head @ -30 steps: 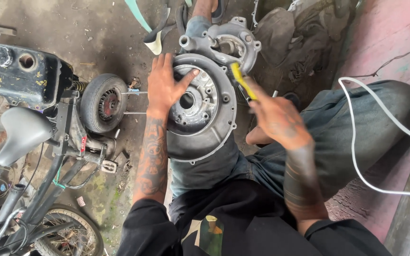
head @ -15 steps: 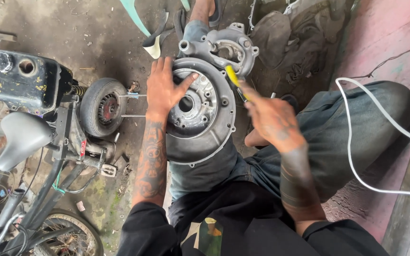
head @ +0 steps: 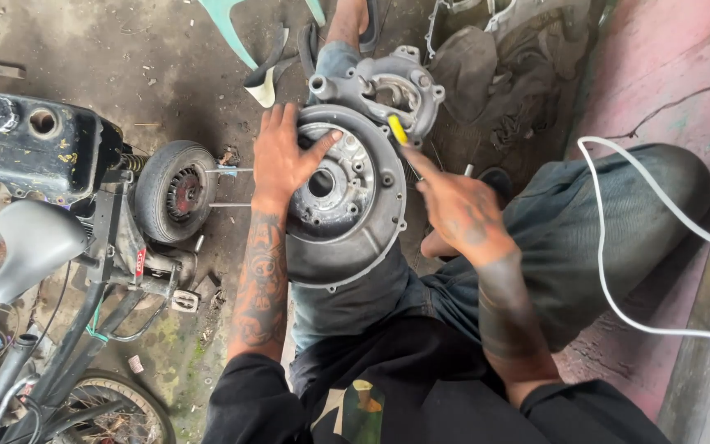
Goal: Cleaning a motorcycle engine casing using a brush and a metal scraper to remove debris and old gasket material.
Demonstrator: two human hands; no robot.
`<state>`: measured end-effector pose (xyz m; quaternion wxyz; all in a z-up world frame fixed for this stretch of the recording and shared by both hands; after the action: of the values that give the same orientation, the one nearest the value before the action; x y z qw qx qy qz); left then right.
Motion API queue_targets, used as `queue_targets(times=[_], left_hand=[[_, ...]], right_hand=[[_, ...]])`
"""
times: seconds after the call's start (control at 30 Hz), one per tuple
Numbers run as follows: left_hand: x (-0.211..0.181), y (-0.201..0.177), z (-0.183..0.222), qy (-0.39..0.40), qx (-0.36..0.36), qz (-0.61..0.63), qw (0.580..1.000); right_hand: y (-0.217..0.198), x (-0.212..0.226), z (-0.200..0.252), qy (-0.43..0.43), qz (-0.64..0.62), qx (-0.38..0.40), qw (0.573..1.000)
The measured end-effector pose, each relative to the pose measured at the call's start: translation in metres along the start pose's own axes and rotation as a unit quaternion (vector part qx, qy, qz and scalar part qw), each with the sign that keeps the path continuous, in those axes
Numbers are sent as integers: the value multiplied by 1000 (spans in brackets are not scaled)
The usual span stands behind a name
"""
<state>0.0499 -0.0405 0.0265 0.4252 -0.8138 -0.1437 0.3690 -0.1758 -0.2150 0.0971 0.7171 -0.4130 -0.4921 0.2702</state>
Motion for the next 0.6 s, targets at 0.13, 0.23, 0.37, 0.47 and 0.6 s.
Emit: queue_targets(times=[0.13,0.23,0.37,0.47,0.6], left_hand=[[-8,-4,-6,-5,-11,-1,1000],[-8,-4,-2,-1,-20,5,1000],[-9,-4,-4,5,-20,14,1000],[-3,0,-4,4,-19,13,1000],[3,3,-4,-12,-15,9,1000]], right_hand=[[-6,2,8,7,-27,60,998],[6,-5,-6,0,-36,57,998],[-25,14,13,-20,-123,66,990],[5,-12,-9,-43,-47,33,997],[1,-2,-6,-66,-77,68,993]])
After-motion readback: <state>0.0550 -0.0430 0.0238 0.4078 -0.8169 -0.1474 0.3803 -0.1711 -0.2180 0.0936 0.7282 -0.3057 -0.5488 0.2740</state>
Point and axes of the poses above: each hand's wrist, its own z-axis away from the middle knuckle, its own y-axis out of the palm, x = y × z, the point moved 7 cm from there along -z, towards the middle knuckle, and after that the axes turned 6 degrees about z, right-handed, at the moved point
